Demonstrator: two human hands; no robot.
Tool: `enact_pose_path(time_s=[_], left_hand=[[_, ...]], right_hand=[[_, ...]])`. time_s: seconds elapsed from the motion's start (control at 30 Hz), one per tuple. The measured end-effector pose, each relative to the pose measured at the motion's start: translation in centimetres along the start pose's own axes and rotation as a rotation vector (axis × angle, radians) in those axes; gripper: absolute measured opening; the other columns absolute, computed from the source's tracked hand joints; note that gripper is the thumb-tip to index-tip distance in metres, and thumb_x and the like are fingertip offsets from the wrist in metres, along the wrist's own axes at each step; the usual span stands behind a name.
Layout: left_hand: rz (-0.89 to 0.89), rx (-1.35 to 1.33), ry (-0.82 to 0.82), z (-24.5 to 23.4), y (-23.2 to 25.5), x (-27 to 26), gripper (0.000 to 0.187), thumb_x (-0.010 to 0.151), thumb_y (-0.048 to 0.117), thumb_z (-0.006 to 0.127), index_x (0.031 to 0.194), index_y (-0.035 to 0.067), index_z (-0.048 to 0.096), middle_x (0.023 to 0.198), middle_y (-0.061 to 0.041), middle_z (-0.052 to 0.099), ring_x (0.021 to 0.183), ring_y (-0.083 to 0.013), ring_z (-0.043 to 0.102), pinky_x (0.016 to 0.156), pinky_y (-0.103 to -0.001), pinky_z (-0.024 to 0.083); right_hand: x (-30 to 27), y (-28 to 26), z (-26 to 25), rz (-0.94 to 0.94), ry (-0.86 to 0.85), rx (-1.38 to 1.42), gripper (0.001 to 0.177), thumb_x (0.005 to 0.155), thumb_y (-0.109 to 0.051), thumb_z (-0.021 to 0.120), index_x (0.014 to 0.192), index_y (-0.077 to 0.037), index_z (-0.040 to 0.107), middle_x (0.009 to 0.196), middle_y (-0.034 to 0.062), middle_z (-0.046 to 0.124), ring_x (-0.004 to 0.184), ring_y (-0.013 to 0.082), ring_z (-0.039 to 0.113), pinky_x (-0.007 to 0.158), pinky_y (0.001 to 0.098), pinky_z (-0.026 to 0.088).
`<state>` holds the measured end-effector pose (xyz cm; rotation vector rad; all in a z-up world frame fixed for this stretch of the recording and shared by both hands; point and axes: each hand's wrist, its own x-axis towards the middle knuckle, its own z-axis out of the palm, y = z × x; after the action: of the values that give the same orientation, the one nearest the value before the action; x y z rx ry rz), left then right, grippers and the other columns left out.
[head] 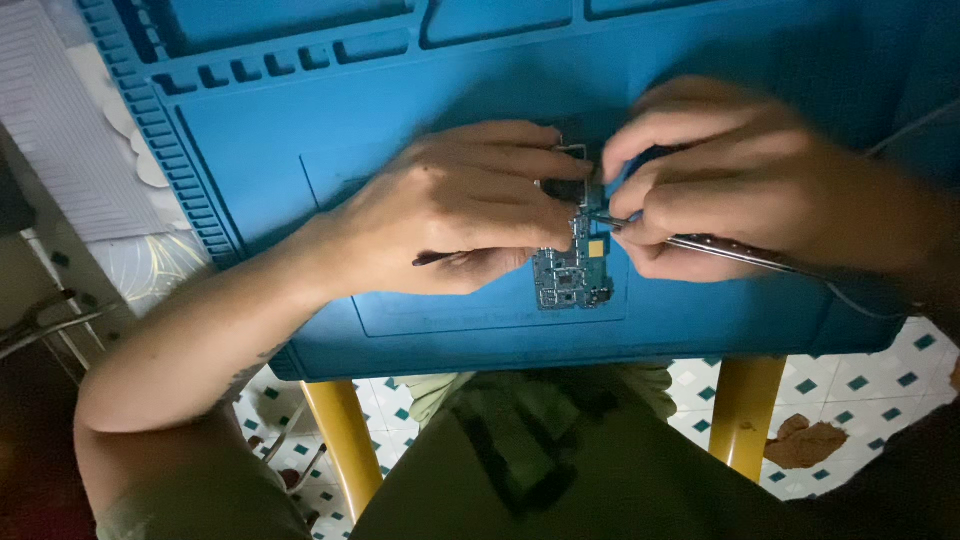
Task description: The person uses tweezers and a pen-like tool to manipulate small components on a circuit board placed on a blue work mat. They repeatedly probe and adjust tiny parts on the board, occasionally repositioning the board and switching between tools.
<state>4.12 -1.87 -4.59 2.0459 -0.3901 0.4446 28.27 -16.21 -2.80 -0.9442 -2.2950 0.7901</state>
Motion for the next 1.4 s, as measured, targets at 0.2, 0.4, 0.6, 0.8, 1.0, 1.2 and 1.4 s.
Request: enact_pose_path(time_s=[0.2, 0.4, 0.6, 0.8, 1.0, 1.2, 1.4], left_hand=[[-0.002, -0.011, -0.008, 0.0, -0.1, -0.1, 0.03, 0.111, 0.014, 0.047, 0.116, -0.001, 0.072, 0.117, -0.019, 0.077, 0.122, -0.0419, 0.069, 0.113, -0.06, 0.051], [0.0, -0.001, 0.0, 0.1, -0.1, -0.1, 0.027, 0.11, 0.012, 0.052, 0.115, -0.001, 0.074, 0.115, -0.019, 0.079, 0.118, -0.0422, 0.072, 0.114, -0.058, 0.051], [-0.009, 0.012, -0.006, 0.1, 0.1, 0.0, 0.026, 0.11, 0.01, 0.051, 0.115, 0.001, 0.075, 0.115, -0.017, 0.079, 0.118, -0.0402, 0.072, 0.114, -0.057, 0.051], [-0.012, 0.009, -0.013, 0.4, -0.2, -0.3, 0.025, 0.109, 0.011, 0.052, 0.116, 0.001, 0.075, 0.116, -0.017, 0.079, 0.119, -0.0402, 0.072, 0.114, -0.057, 0.051], [0.004, 0.006, 0.019, 0.8, -0.2, -0.3, 0.021, 0.108, 0.009, 0.055, 0.107, 0.002, 0.075, 0.108, -0.016, 0.08, 0.113, -0.0413, 0.075, 0.11, -0.058, 0.055], [0.007, -0.036, 0.05, 0.4, 0.0, -0.2, 0.013, 0.105, 0.002, 0.061, 0.111, 0.002, 0.072, 0.111, -0.016, 0.077, 0.116, -0.0422, 0.071, 0.111, -0.061, 0.053], [0.093, 0.04, 0.223, 1.2, 0.6, 0.2, 0.011, 0.107, 0.003, 0.061, 0.111, 0.002, 0.071, 0.106, -0.017, 0.078, 0.108, -0.0395, 0.076, 0.1, -0.057, 0.062]], right_hand=[[0.7, -0.4, -0.2, 0.011, 0.01, 0.04, 0.016, 0.093, -0.012, 0.075, 0.083, -0.007, 0.063, 0.092, 0.0113, 0.071, 0.1, 0.0385, 0.066, 0.082, 0.0552, 0.051], [1.1, -0.9, 0.6, -0.074, 0.074, -0.093, 0.026, 0.089, -0.002, 0.076, 0.074, -0.007, 0.055, 0.086, 0.0101, 0.07, 0.091, 0.0348, 0.068, 0.083, 0.0547, 0.057], [0.8, -1.5, 0.9, -0.1, 0.059, -0.207, 0.018, 0.093, -0.004, 0.074, 0.079, -0.004, 0.063, 0.088, 0.0117, 0.071, 0.096, 0.0347, 0.068, 0.088, 0.0545, 0.059], [0.1, -0.7, 1.1, -0.057, 0.102, -0.11, 0.015, 0.091, -0.007, 0.077, 0.082, -0.008, 0.065, 0.086, 0.0096, 0.07, 0.095, 0.0335, 0.068, 0.09, 0.053, 0.057], [-1.5, 1.3, 0.1, 0.229, 0.329, 0.094, 0.017, 0.095, 0.009, 0.08, 0.096, 0.009, 0.064, 0.105, 0.0289, 0.071, 0.106, 0.0402, 0.073, 0.093, 0.0434, 0.057], [0.7, -0.2, -0.5, 0.368, 0.362, 0.042, 0.017, 0.094, 0.006, 0.084, 0.1, 0.008, 0.068, 0.11, 0.0252, 0.073, 0.111, 0.034, 0.072, 0.099, 0.04, 0.056], [0.5, -0.6, -0.6, 0.408, 0.321, 0.036, 0.02, 0.087, 0.004, 0.088, 0.096, 0.008, 0.07, 0.111, 0.0262, 0.072, 0.113, 0.0359, 0.072, 0.097, 0.0412, 0.057]])
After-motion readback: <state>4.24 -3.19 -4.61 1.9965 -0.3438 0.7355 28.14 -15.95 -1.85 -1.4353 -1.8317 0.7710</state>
